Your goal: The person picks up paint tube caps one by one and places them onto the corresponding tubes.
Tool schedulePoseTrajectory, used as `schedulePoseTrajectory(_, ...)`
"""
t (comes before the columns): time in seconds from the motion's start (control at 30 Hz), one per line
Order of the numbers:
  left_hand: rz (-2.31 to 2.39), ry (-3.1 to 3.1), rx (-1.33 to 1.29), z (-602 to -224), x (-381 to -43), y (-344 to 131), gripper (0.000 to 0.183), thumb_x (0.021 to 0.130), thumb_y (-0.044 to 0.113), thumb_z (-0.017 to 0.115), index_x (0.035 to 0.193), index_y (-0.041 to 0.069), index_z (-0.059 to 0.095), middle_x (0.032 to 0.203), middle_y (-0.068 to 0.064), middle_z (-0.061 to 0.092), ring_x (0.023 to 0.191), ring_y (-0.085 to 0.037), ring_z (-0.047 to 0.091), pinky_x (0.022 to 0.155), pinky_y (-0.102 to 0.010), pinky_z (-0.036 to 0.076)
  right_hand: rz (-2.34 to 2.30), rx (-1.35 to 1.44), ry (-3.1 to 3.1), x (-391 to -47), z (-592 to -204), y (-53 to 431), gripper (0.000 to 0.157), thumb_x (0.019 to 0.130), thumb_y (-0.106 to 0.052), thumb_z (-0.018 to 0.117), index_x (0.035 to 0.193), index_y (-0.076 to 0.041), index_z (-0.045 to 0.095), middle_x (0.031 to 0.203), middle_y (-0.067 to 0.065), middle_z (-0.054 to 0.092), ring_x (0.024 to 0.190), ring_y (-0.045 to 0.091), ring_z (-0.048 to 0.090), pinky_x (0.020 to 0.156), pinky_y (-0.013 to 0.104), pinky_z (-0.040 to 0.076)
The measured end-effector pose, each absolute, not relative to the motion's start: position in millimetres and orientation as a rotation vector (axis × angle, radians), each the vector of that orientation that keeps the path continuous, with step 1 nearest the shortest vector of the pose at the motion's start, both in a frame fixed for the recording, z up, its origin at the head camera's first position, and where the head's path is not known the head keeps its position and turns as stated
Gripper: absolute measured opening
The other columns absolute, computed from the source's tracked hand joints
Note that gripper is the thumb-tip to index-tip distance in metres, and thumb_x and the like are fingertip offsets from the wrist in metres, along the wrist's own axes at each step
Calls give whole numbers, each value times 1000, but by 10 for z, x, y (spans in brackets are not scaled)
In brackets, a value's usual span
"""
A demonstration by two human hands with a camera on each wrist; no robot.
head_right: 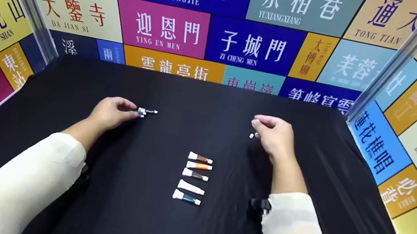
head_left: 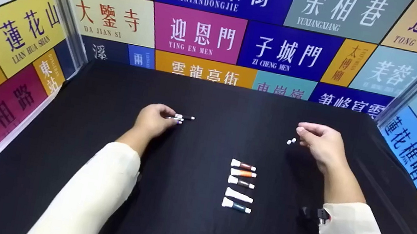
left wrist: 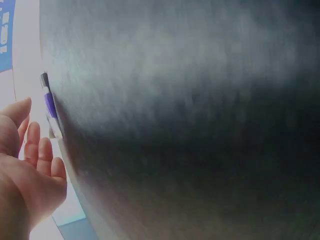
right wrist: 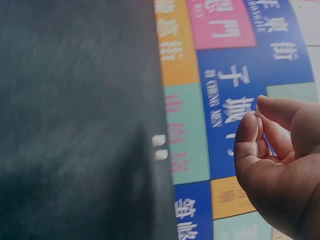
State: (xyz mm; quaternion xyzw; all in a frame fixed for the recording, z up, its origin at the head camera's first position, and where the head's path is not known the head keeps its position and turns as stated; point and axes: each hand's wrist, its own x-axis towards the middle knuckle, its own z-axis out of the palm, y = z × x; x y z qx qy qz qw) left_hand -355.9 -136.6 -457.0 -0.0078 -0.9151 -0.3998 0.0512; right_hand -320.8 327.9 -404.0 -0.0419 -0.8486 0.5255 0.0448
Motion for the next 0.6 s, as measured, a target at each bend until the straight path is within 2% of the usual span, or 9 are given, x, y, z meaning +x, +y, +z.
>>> schedulePoseTrajectory(0.17,-1201,-2805,13,-4576,-3567,-1438,27,93,23,81,116,9,81,118,-12,80,113,-30,70,107,-42,52,1649,-67,-2539,-3101,-3960,3206,43,101,-30,76,134,-2,72,98,-14,76,82,4,70,81,18,61)
schedulePoseTrajectory(0.37,-1185,-2855,-7,-4561,-3563,-1458,28,93,22,82,117,8,81,119,-12,80,115,-30,71,109,-42,52,1655,-38,-2535,-3025,-3913,3151,43,101,-29,76,134,-3,72,97,-19,75,85,5,71,84,19,62)
schedulePoseTrajectory(0.6,-1108,-2937,-61,-4591,-3589,-1444,29,92,21,82,119,8,81,120,-13,80,115,-32,70,109,-44,52,1664,5,-2503,-2927,-3836,3074,42,101,-29,76,133,-3,72,102,-14,77,89,8,72,83,16,61)
